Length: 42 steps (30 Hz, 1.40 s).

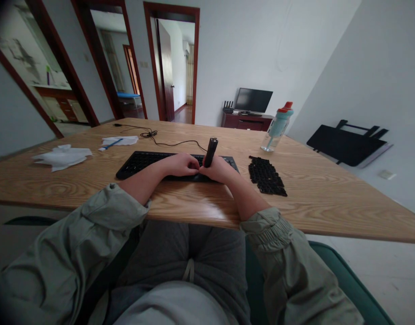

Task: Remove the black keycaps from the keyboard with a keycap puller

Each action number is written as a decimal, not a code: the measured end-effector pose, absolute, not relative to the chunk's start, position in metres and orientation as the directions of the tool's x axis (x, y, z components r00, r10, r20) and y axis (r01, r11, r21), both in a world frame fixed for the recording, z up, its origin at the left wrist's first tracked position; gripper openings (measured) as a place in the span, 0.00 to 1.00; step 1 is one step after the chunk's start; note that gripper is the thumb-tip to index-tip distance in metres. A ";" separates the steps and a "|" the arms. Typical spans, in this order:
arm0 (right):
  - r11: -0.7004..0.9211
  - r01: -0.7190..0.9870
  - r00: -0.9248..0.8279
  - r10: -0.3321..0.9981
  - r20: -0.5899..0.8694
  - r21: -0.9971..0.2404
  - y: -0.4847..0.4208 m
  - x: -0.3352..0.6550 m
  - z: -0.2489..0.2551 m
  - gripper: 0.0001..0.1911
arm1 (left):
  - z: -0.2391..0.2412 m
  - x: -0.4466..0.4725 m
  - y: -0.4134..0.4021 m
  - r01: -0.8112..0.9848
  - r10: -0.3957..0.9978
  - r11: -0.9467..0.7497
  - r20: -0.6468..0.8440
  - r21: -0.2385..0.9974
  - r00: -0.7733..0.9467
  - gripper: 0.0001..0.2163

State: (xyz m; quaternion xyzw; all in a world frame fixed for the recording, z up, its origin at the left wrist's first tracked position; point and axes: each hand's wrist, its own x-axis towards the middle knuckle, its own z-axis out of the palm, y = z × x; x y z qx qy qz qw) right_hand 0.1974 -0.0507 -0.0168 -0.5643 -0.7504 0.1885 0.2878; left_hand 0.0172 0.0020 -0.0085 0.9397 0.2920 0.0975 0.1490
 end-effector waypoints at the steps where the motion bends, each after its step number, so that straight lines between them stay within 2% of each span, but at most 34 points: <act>1: 0.296 0.736 -0.204 0.955 0.217 -0.610 -0.051 0.198 -0.017 0.05 | -0.008 0.017 0.002 0.519 0.577 -0.786 0.097 0.336 0.811 0.12; 12: 0.309 0.764 -0.235 0.951 0.202 -0.566 -0.045 0.204 -0.018 0.05 | -0.013 0.018 0.006 0.487 0.556 -0.793 0.109 0.367 0.824 0.12; 20: 0.352 0.750 -0.248 0.935 0.255 -0.560 -0.046 0.206 -0.022 0.05 | -0.016 0.020 0.008 0.468 0.547 -0.799 0.133 0.378 0.826 0.11; 24: 0.309 0.746 -0.199 0.949 0.246 -0.590 -0.047 0.207 -0.023 0.04 | -0.018 0.018 0.010 0.438 0.526 -0.792 0.110 0.425 0.844 0.14; 28: 0.286 0.719 -0.169 0.956 0.240 -0.634 -0.047 0.207 -0.024 0.06 | -0.019 0.018 0.011 0.435 0.511 -0.797 0.085 0.420 0.855 0.17; 42: 0.312 0.677 -0.151 0.945 0.290 -0.666 -0.049 0.206 -0.027 0.09 | -0.021 0.020 0.015 0.464 0.534 -0.769 0.043 0.439 0.845 0.19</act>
